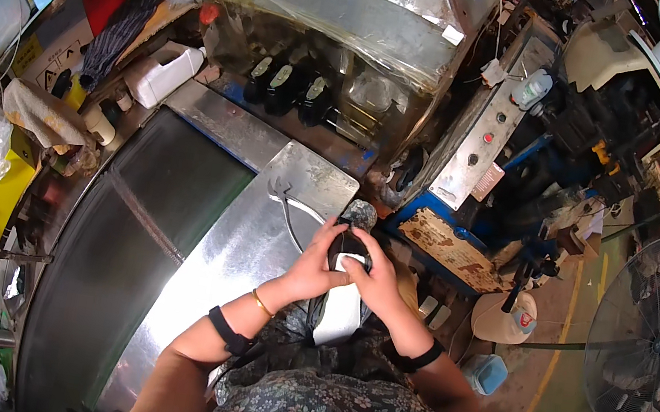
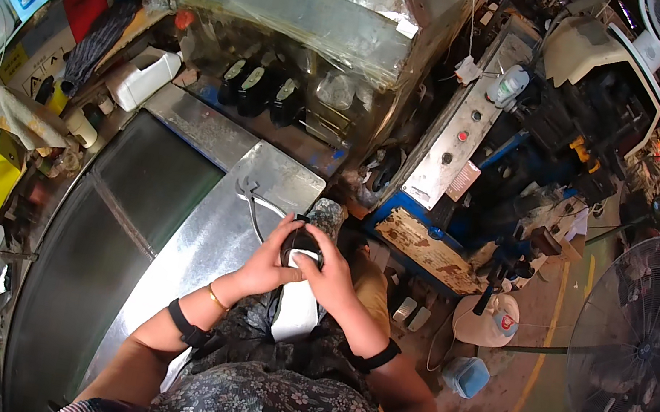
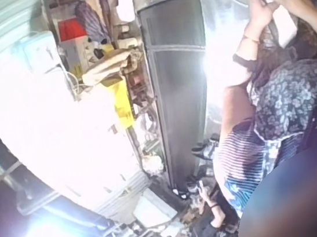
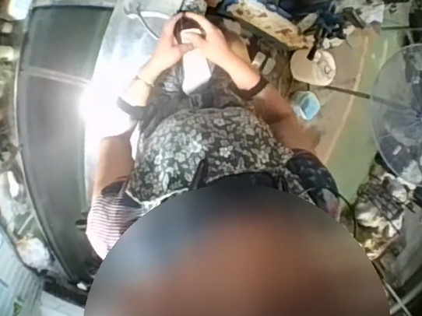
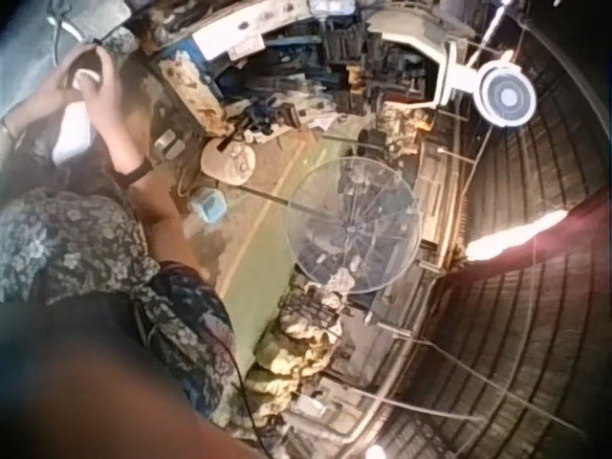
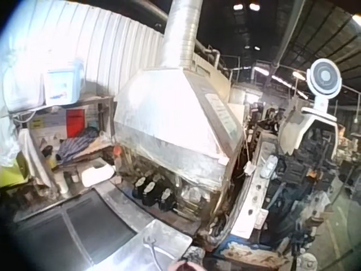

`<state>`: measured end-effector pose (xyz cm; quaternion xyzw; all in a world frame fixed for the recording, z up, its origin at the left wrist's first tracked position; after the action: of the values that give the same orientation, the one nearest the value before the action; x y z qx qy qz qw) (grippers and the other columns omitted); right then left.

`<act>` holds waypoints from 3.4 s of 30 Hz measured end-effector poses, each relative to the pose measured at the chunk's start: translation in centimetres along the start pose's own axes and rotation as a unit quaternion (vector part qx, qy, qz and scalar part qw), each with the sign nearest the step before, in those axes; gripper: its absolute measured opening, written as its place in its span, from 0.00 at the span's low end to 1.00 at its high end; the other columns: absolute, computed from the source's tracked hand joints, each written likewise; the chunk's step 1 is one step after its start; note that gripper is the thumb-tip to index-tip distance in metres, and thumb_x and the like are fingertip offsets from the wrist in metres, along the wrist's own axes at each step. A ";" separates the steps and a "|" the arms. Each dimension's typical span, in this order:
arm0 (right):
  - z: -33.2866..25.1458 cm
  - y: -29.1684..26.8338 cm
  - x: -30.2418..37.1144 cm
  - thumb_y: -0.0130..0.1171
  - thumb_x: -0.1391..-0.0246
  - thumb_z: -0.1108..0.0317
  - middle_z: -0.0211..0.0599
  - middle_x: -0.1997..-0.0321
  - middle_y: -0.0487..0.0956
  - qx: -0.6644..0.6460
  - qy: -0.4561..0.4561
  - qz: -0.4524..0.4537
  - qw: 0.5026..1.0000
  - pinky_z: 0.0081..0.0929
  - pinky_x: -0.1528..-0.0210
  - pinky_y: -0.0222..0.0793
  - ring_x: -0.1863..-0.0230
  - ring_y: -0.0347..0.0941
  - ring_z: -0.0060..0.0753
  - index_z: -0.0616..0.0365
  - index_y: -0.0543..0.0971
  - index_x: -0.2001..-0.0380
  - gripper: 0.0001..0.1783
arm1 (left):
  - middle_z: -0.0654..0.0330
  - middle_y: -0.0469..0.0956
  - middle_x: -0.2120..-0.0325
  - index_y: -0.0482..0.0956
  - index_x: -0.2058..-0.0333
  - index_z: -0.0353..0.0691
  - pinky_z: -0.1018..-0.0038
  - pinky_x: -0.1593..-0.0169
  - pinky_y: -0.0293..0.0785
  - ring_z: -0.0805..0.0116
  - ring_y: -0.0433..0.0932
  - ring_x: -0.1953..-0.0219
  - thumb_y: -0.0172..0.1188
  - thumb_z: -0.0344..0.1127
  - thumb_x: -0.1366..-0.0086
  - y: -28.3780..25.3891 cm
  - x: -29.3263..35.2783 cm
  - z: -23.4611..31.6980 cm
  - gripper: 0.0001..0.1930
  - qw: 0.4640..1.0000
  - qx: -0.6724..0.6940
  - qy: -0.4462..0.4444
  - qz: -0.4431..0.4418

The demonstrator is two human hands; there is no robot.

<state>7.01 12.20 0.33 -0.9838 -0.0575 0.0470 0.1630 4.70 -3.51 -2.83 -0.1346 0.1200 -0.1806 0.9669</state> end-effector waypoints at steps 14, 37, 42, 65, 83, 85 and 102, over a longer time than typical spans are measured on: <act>9.7 -1.8 5.3 0.42 0.34 0.43 0.33 0.62 0.81 -0.254 0.325 0.008 0.911 0.27 0.57 0.70 0.61 0.76 0.31 0.60 0.75 0.48 0.30 | 0.58 0.72 0.53 0.60 0.41 0.36 0.75 0.46 0.69 0.71 0.71 0.51 0.65 0.29 0.39 1.7 0.9 0.6 0.31 0.936 0.305 -0.174 0.013; 0.5 1.5 2.9 0.47 0.33 0.53 0.55 0.31 0.58 -0.128 0.270 -0.040 0.954 0.31 0.32 0.51 0.31 0.55 0.43 0.69 0.47 0.32 0.40 | 0.40 0.81 0.65 0.77 0.62 0.31 0.57 0.51 0.75 0.41 0.79 0.57 0.41 0.44 0.28 0.8 0.4 0.2 0.21 0.910 -0.232 -0.335 0.081; 1.6 4.5 4.2 0.48 0.34 0.55 0.63 0.38 0.64 -0.008 0.192 0.032 0.981 0.35 0.36 0.56 0.36 0.62 0.49 0.73 0.46 0.33 0.40 | 0.39 0.78 0.75 0.74 0.68 0.34 0.50 0.61 0.75 0.36 0.78 0.65 0.40 0.45 0.28 -0.7 -1.1 3.0 0.21 0.885 -0.408 -0.224 0.013; 1.3 1.3 5.8 0.40 0.31 0.51 0.58 0.34 0.61 -0.020 0.169 -0.084 0.982 0.36 0.32 0.49 0.32 0.56 0.46 0.68 0.44 0.32 0.38 | 0.62 0.76 0.55 0.72 0.45 0.39 0.76 0.46 0.69 0.73 0.73 0.53 0.44 0.59 0.29 0.6 -3.3 -2.3 0.29 0.825 0.461 -0.323 -0.044; 3.8 -1.7 -1.8 0.41 0.30 0.64 0.33 0.39 0.72 -0.298 0.154 -0.096 0.937 0.28 0.38 0.60 0.38 0.66 0.34 0.56 0.70 0.40 0.20 | 0.62 0.75 0.54 0.74 0.48 0.38 0.78 0.47 0.67 0.74 0.71 0.52 0.56 0.39 0.31 2.2 -2.6 -1.6 0.17 0.925 0.332 -0.186 -0.010; 3.8 -0.9 -1.6 0.41 0.31 0.66 0.33 0.39 0.72 -0.152 0.116 -0.051 0.980 0.27 0.38 0.60 0.38 0.66 0.33 0.55 0.70 0.40 0.20 | 0.62 0.75 0.54 0.74 0.48 0.38 0.78 0.47 0.67 0.75 0.71 0.52 0.57 0.39 0.31 2.5 -2.8 -1.8 0.17 0.914 0.349 -0.204 -0.015; 1.9 -11.3 3.3 0.57 0.38 0.56 0.37 0.39 0.70 -0.363 0.141 -0.119 0.913 0.32 0.36 0.60 0.38 0.65 0.32 0.62 0.62 0.35 0.34 | 0.46 0.72 0.45 0.75 0.47 0.37 0.56 0.36 0.60 0.47 0.64 0.38 0.67 0.43 0.42 3.6 -1.4 13.3 0.26 0.985 -0.020 0.145 -0.097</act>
<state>8.93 23.87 1.95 -0.9575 -0.1640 -0.1360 -0.1943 8.28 3.16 8.81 -0.1374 0.2488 -0.2885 0.9143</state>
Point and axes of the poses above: each hand's wrist, its own x-axis away from the middle knuckle, its own y-axis out of the palm, z = x × y, the point moved 2 cm from there along -x, towards the middle knuckle
